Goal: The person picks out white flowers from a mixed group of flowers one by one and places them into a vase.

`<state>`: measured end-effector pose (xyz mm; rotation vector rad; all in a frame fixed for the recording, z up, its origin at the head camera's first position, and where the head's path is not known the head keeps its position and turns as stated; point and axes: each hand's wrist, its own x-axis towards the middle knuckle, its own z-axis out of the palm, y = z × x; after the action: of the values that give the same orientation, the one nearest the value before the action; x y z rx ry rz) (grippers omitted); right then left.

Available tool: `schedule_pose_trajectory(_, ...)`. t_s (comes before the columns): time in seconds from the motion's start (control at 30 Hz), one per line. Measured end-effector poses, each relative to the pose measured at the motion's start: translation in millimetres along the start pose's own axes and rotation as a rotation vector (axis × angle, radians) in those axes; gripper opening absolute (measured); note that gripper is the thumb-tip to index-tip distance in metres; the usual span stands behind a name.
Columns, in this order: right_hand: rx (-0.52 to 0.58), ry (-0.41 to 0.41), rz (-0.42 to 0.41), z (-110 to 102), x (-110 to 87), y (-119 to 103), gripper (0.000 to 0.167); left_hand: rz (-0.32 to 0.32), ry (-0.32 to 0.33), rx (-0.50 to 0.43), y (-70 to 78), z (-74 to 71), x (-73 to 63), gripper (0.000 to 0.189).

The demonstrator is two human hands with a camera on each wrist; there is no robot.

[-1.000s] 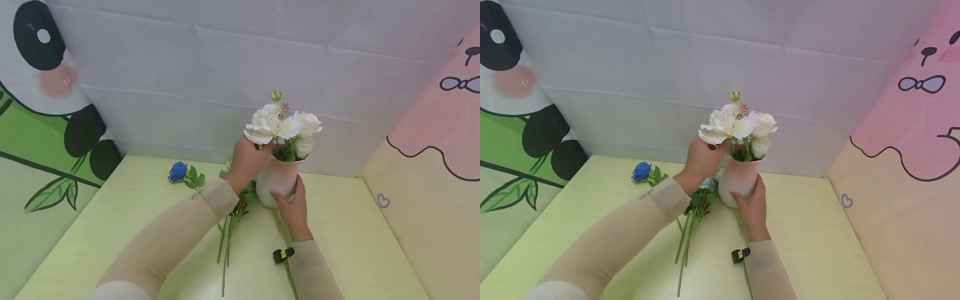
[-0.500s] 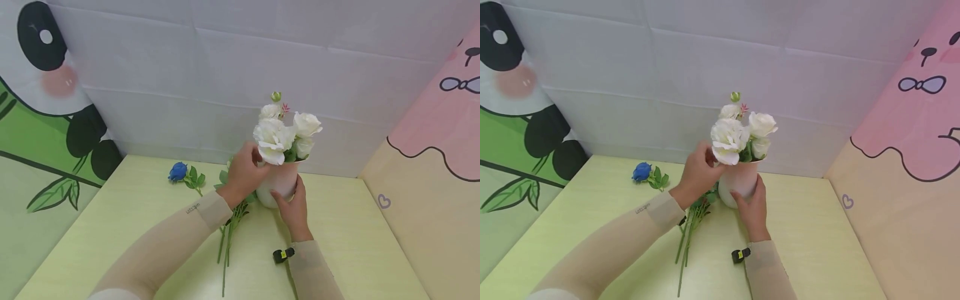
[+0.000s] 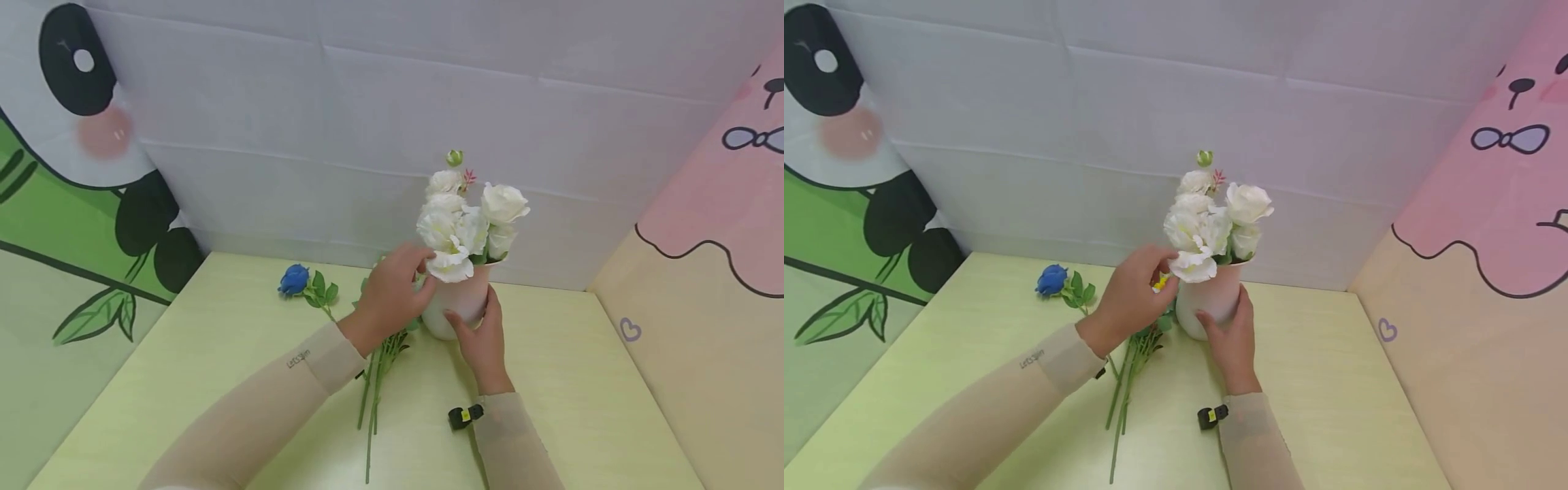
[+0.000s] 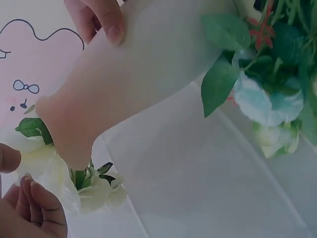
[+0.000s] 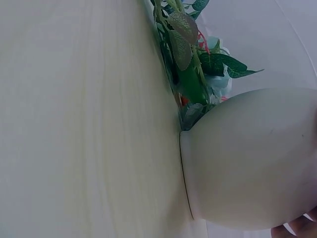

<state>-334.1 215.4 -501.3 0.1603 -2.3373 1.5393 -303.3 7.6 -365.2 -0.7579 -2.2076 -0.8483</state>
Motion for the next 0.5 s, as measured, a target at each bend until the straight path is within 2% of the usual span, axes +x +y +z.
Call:
schedule_pose_trajectory(0.2,-0.014,0.009,0.005,-0.3,-0.6,0.9,0.104,-0.091,0.034,-0.042,-0.3,-10.9,-29.3,0.023)
schedule_pose_trajectory(0.3,-0.038,-0.003,0.008,-2.9,-0.4,-0.3,0.105,-0.085,0.043,-0.023,-0.6,-18.5,-42.1,0.019)
schedule_pose_trajectory(0.5,-0.162,-0.065,-0.005,-11.8,-0.5,-8.4,0.109,-0.062,0.042,0.016,-1.9,-42.8,-64.8,0.009)
